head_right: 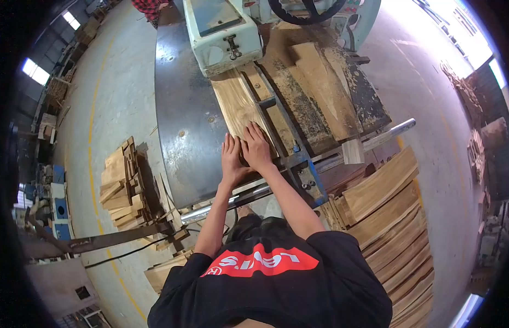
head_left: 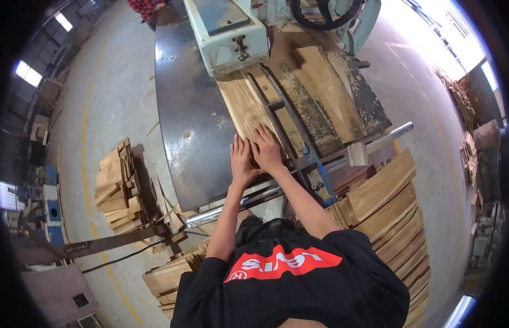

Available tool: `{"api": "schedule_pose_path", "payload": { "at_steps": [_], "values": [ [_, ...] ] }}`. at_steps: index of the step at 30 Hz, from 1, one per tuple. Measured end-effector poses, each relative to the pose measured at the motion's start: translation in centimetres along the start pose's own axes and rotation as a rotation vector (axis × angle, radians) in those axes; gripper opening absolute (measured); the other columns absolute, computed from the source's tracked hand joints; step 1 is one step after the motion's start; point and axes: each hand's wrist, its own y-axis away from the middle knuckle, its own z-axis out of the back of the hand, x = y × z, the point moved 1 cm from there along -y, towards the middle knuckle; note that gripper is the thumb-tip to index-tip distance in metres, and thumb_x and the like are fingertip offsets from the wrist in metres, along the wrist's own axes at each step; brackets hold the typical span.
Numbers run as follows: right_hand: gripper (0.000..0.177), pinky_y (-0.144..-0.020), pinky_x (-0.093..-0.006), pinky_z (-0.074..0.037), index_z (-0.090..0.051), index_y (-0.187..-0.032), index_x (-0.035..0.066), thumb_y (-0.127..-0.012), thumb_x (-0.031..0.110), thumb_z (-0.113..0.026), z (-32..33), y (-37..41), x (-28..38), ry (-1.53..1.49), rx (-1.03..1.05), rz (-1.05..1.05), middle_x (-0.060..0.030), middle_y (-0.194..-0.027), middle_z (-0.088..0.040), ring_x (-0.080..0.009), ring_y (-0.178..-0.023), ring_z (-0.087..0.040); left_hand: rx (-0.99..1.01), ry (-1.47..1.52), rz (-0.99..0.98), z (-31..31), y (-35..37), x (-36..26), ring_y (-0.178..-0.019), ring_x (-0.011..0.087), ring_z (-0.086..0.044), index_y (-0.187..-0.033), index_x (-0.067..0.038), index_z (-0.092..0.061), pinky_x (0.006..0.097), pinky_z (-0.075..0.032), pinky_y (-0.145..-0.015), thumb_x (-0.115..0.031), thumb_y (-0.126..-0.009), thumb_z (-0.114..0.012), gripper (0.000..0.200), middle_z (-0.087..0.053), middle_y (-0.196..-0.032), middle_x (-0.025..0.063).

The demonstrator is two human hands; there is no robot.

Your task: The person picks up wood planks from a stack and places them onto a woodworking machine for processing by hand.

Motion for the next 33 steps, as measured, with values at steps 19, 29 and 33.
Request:
{"api": "schedule_pose_path", "payload": {
  "at_steps": [19,29,33],
  "values": [
    [0.045,-0.118,-0.0466,-0.043,-0.066,-0.136,-0.005,-0.101,0.022,-0.066,-4.8,-9.7,-2.7,0.046,-0.023,0.065,-0.0260,-0.149,-0.059,-0.0419,-0.144,-0.051,-0.061,0.079,0.018,0.8,-8.6,5.3,-0.155,0.0525,-0.028,-0.149,0.012,-0.048,0.0543,-0.031,-0.126,-0.042,-0.046,-0.099,0.127,-0.042,-0.157,0.0377],
    [0.052,-0.116,-0.0454,-0.046,-0.062,-0.144,0.003,-0.101,0.031,-0.063,-10.0,-15.4,-10.3,0.321,0.043,0.272,-0.0199,-0.147,-0.061,-0.0373,-0.137,-0.057,-0.087,-0.039,0.018,9.2,1.5,1.8,-0.158,0.0472,-0.025,-0.158,0.001,-0.038,0.0573,-0.026,-0.128,-0.050,-0.069,-0.094,0.116,-0.037,-0.165,0.0260],
    [0.036,-0.090,-0.0449,-0.059,-0.077,-0.121,0.008,-0.101,0.036,-0.066,-9.0,-17.9,-7.8,0.209,0.046,0.149,-0.0153,-0.117,-0.078,-0.0348,-0.105,-0.075,-0.257,-0.086,0.292,13.4,22.0,-4.8,-0.158,0.0419,-0.029,-0.153,-0.004,-0.049,0.0563,-0.031,-0.125,-0.053,-0.085,-0.084,0.092,-0.042,-0.164,0.0205]
  ]
}}
